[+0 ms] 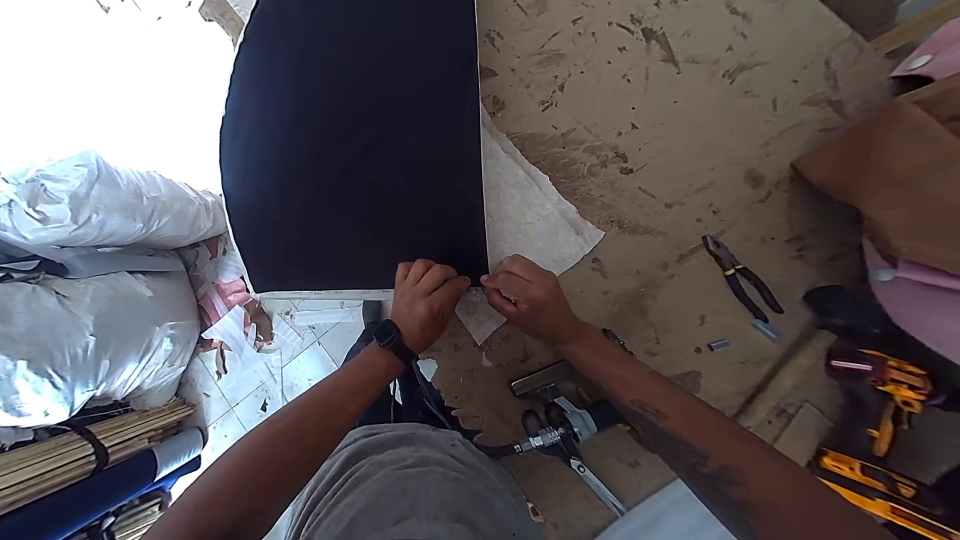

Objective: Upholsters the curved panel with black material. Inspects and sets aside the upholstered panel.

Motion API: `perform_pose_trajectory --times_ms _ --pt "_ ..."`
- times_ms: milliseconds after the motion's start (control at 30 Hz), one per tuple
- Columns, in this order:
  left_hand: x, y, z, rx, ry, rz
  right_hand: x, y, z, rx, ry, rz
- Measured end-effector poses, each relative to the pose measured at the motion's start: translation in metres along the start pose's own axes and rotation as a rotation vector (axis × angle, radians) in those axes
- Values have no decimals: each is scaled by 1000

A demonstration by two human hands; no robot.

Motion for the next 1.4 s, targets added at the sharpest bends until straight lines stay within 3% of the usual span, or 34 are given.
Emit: perform_pose_trajectory --times_ms 200,533,1000,1233,1400 --pt "-4 -2 -1 89 27 12 2 -13 -17 41 100 -214" --pt "-15 1 2 -35 -84 -9 16 -16 -20 101 188 -172" --pt "-13 4 -12 235 -140 -148 24 9 -4 -81 97 -57" --pt "-16 6 -10 256 -152 -62 30 -16 -8 -36 177 -408" --pt "-22 7 -3 316 -178 -14 22 -29 -13 87 200 -532"
Point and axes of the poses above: each hand's wrist, its own x-axis away from the middle knuckle, its own z-axis out of the back of the hand, y = z × x, the point moved 1 cm from there along -x, towards the middle knuckle, and after that the axes turned 6 degrees about -x, right-handed, at the moved point
